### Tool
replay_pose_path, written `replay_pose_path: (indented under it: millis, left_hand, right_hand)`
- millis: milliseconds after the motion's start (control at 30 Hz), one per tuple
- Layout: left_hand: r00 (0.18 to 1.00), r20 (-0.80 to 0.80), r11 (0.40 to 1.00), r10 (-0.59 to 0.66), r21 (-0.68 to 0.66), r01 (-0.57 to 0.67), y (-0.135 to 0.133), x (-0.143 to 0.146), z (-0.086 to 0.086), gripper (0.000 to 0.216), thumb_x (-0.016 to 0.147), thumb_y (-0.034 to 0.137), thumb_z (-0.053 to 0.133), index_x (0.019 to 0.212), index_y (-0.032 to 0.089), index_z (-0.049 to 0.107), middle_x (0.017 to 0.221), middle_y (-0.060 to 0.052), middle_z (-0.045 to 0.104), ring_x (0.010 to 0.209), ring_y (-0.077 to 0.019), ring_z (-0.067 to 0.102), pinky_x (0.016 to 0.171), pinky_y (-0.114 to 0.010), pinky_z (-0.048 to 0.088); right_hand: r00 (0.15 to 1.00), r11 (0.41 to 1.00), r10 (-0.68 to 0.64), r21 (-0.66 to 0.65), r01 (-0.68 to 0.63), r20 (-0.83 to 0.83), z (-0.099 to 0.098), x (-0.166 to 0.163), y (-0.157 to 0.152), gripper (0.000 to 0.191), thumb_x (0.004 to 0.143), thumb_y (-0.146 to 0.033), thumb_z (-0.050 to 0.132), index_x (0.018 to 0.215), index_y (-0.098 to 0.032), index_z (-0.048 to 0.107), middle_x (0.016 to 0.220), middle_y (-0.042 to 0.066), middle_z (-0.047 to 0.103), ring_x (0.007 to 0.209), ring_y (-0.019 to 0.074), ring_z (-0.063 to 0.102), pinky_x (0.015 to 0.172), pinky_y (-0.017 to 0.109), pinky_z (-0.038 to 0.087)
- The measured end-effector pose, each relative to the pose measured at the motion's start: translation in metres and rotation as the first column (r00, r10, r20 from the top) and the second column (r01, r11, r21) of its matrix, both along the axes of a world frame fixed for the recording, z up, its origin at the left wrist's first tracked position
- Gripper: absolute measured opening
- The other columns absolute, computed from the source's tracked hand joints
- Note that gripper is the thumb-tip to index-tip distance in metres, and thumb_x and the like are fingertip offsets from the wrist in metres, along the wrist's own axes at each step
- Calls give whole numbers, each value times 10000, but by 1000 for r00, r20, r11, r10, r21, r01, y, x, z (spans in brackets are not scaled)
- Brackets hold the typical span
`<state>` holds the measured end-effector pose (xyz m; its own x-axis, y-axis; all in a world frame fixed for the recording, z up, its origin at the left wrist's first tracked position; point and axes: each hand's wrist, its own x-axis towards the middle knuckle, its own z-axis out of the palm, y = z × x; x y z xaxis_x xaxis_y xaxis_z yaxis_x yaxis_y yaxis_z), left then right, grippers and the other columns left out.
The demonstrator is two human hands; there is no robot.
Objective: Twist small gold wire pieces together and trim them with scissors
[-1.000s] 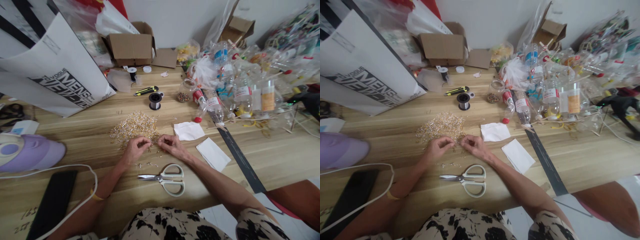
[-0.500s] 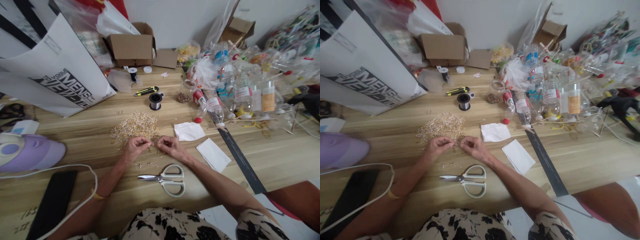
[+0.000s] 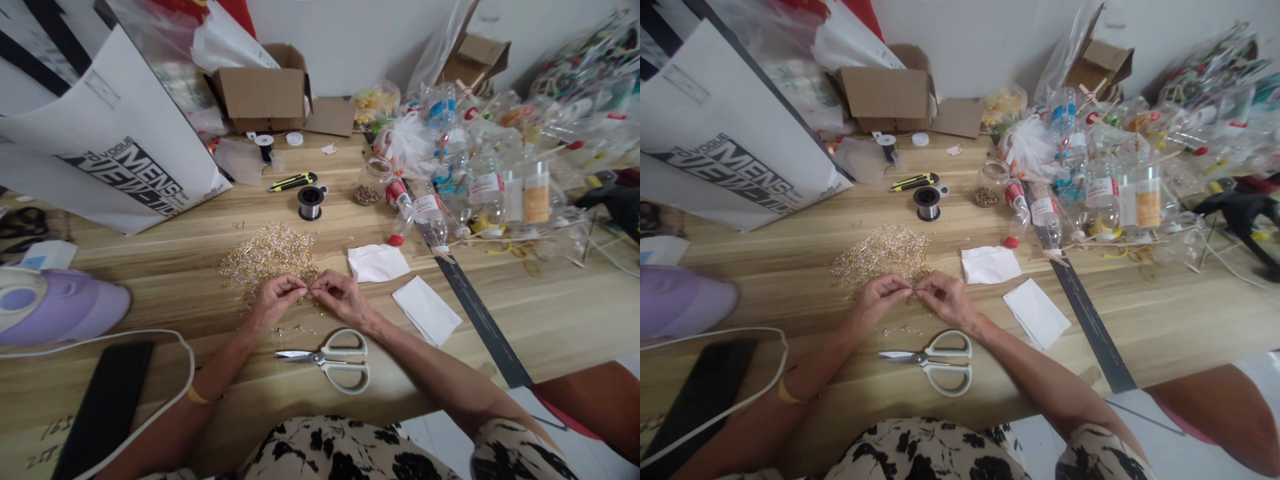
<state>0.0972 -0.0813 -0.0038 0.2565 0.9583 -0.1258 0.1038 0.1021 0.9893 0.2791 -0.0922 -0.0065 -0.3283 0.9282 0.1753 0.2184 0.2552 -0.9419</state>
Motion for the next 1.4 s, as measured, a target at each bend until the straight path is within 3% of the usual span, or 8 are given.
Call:
replay_pose_path:
  millis: [600, 933, 1233, 1400]
  left_hand:
    - [999, -20, 999, 29, 38, -28, -5, 3, 0, 136, 694, 271, 682, 731, 149, 635, 690, -25, 666, 651, -142, 610, 619, -236, 488]
    - [998, -45, 998, 35, 56, -33, -6, 4, -3, 104, 704, 239, 670, 744, 149, 636, 698, -25, 675, 661, -148, 628, 634, -244, 494]
    - [997, -38, 997, 61, 48, -60, -7, 7, -2, 78, 698, 212, 664, 725, 148, 628, 680, -14, 655, 645, -138, 607, 623, -233, 466]
    - [999, -35, 999, 37, 20, -36, -6, 6, -5, 119, 710, 253, 663, 751, 146, 633, 706, -18, 662, 668, -142, 612, 638, -235, 472]
  right_hand:
    - [997, 987, 32, 156, -42, 68, -2, 1, 1, 214, 878, -341, 585, 849, -157, 689, 758, 62, 624, 660, 141, 547, 615, 276, 436]
    - [996, 996, 34, 81, -41, 87, -8, 1, 3, 184, 862, -304, 603, 849, -142, 690, 783, 69, 646, 665, 140, 565, 593, 257, 431]
    - [987, 976, 46, 203, -77, 152, -8, 0, 4, 163, 899, -249, 536, 854, -141, 649, 778, 72, 622, 698, 153, 562, 644, 271, 438]
    - [990, 980, 28, 190, -55, 141, -10, 0, 5, 152, 896, -246, 534, 827, -149, 628, 761, 46, 610, 680, 136, 547, 630, 250, 429]
